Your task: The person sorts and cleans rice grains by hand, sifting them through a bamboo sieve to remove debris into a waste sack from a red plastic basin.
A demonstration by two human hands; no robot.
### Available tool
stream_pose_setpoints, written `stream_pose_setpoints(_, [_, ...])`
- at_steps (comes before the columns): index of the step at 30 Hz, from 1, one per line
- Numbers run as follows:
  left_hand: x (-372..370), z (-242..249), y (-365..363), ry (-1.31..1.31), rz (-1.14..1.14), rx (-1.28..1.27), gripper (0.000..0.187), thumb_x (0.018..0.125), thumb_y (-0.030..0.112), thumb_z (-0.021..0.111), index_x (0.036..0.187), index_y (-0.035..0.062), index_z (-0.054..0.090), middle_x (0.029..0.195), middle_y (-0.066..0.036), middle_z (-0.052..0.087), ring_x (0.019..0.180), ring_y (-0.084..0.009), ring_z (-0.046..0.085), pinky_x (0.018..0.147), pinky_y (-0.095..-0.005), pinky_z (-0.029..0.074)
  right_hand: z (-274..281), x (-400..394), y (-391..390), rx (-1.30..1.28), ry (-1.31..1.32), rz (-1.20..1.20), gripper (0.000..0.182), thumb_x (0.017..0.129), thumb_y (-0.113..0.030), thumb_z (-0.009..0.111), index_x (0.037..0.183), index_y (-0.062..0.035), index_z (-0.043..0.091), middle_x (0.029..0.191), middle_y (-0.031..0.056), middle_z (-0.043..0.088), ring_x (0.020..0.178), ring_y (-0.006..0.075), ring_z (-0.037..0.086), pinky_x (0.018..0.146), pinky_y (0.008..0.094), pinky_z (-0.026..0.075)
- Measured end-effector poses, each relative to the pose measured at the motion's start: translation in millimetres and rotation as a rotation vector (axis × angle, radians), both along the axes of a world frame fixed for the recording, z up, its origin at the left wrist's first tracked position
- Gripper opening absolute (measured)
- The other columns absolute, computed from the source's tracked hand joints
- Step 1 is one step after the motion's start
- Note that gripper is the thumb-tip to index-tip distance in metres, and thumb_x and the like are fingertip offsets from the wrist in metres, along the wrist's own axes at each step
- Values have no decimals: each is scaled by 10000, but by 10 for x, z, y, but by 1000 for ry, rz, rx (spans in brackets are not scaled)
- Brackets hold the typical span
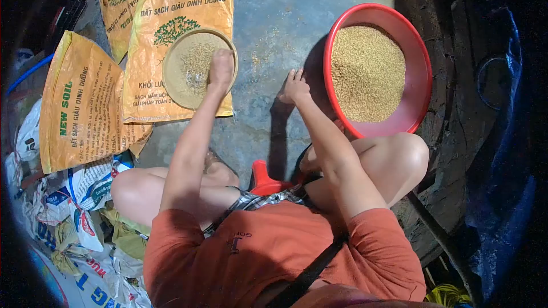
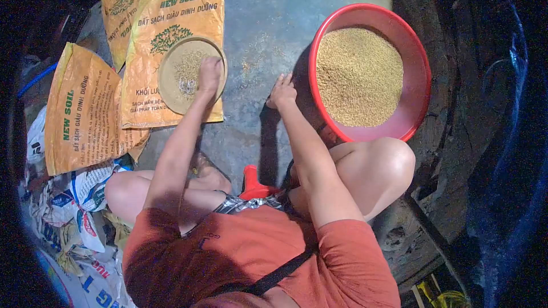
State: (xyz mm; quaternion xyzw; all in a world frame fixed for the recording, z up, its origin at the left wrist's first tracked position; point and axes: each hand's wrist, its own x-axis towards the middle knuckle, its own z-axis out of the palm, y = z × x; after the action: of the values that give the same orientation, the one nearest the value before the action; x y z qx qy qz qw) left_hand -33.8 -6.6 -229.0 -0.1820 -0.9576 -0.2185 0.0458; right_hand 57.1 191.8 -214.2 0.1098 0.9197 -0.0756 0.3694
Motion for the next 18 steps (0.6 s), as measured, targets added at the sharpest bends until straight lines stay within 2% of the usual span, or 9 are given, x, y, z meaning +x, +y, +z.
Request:
stream_pose_setpoints(2, [34,16,-169,-150,116,-34,236,777,119,429,958,4,530,986,-152,519,943,-300,460,831,-354,357,-244,1,69,-33,26,-23,912,596,-282,621,1266,5,73,1305,245,51,1157,323,284,907,326,318])
stream_pose_setpoints(3, [66,-24,-155,-146,118,-36,236,777,119,429,958,4,530,986,-152,519,943,-300,460,831,-354,357,-209,5,71,-35,29,-21,912,596,-282,621,1266,5,73,1305,245,51,1157,323,284,907,326,318])
stream_pose_setpoints(5, [147,-123,11,210,-114,-63,311,795,89,346,1084,13,433,1097,-197,445,1035,-296,415,881,-354,326,-100,3,71,-45,-3,-2,921,593,-287,628,1264,11,71,1305,243,49,1156,325,285,908,327,316])
stream_pose_setpoints(6, [223,-55,151,31,-165,10,359,781,46,345,1136,31,399,1175,-197,377,1114,-299,342,932,-353,279,-187,18,76,-44,-5,-4,921,593,-287,628,1264,11,71,1305,243,49,1156,325,285,908,327,316])
stream_pose_setpoints(9, [331,-172,470,-83,-207,118,386,756,22,370,1141,34,389,1203,-184,347,1119,-290,337,933,-354,276,-413,29,101,-26,116,4,879,596,-334,630,1255,-29,135,1279,264,128,1079,374,368,830,390,387])
stream_pose_setpoints(10, [342,-231,486,-84,-203,123,386,756,22,370,1141,34,389,1203,-184,347,1119,-290,337,933,-354,276,-302,9,82,-29,49,8,913,590,-310,635,1259,-5,92,1287,267,82,1122,350,318,872,360,346])
stream_pose_setpoints(12, [379,-367,522,71,-241,-144,417,722,16,399,1138,43,389,1209,-160,343,1125,-275,333,904,-347,319,-127,3,51,-28,-20,10,950,584,-287,640,1262,18,49,1295,269,36,1165,327,268,915,330,305])
stream_pose_setpoints(16, [461,-477,425,40,-274,-21,343,692,22,425,1034,40,451,1105,-132,423,1047,-266,402,824,-340,387,-277,7,15,3,22,17,865,634,-272,594,1260,22,75,1292,277,32,1165,331,268,907,335,314])
stream_pose_setpoints(18, [406,-405,382,-126,-323,-9,183,682,25,428,852,22,497,946,-105,477,925,-256,454,745,-336,420,-420,9,12,8,65,-23,829,653,-264,574,1260,22,86,1294,273,32,1164,333,268,901,339,321])
